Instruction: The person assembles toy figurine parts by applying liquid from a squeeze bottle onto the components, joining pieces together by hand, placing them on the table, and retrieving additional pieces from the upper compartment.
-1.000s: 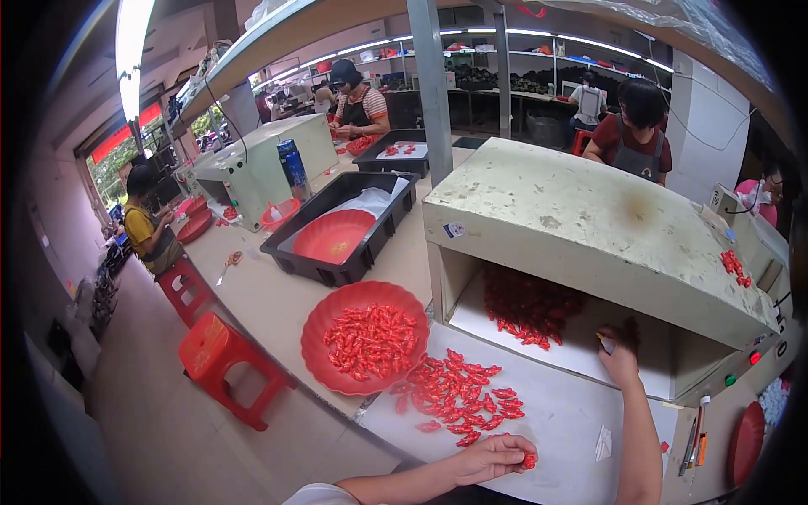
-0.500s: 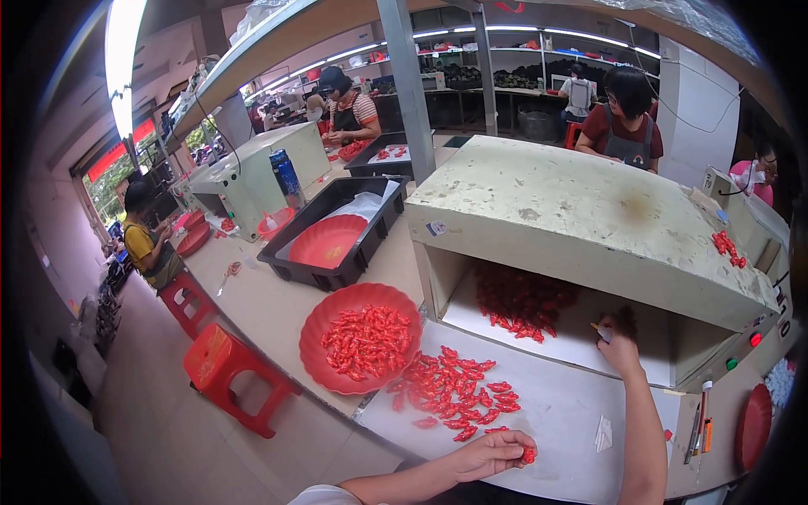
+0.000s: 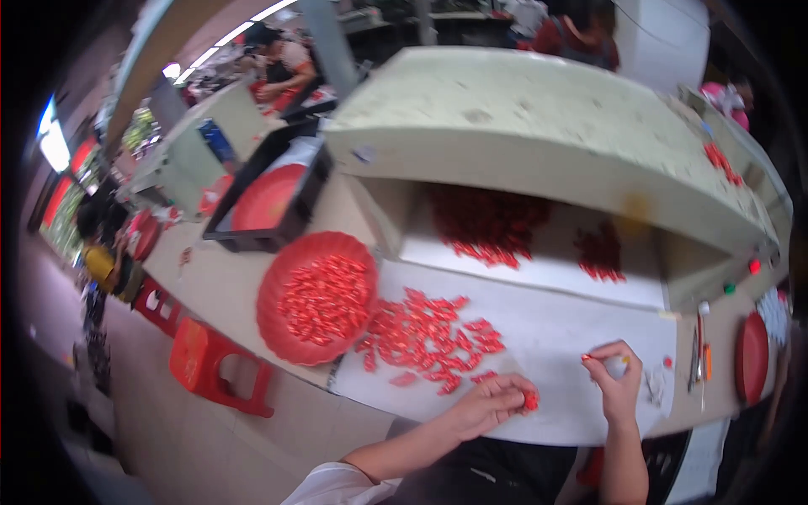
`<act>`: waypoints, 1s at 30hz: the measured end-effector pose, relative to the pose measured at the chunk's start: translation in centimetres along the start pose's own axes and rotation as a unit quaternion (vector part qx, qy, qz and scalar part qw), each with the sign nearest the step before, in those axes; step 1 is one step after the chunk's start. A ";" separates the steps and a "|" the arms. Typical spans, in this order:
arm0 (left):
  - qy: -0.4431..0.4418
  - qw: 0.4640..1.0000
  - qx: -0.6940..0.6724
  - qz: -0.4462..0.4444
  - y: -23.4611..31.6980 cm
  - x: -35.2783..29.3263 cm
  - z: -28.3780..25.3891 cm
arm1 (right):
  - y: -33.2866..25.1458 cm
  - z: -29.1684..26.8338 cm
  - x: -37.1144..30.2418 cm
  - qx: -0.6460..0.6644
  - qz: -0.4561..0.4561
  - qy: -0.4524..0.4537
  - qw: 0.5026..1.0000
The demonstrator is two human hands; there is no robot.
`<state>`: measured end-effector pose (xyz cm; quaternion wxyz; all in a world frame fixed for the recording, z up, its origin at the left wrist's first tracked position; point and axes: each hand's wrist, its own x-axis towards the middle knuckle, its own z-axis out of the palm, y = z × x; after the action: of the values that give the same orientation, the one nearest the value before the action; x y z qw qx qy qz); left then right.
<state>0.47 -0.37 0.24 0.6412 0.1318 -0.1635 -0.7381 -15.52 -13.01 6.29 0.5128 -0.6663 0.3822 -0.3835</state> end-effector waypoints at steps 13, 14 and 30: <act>0.058 0.996 0.064 0.001 -0.5 1.0 1.3 | 1.0 1.9 -5.2 0.305 0.134 -0.016 0.943; 0.058 0.996 0.073 0.009 -0.5 0.8 1.3 | 0.7 1.9 -5.4 0.291 0.129 -0.018 0.948; 0.040 0.965 0.241 0.091 -1.0 0.7 1.2 | 0.6 2.0 -6.3 0.188 0.090 -0.057 0.976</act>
<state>-1.04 -0.85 0.87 0.6613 0.2964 -0.3216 -0.6095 -16.42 -6.66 4.65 0.6823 -0.5413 0.3319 -0.3623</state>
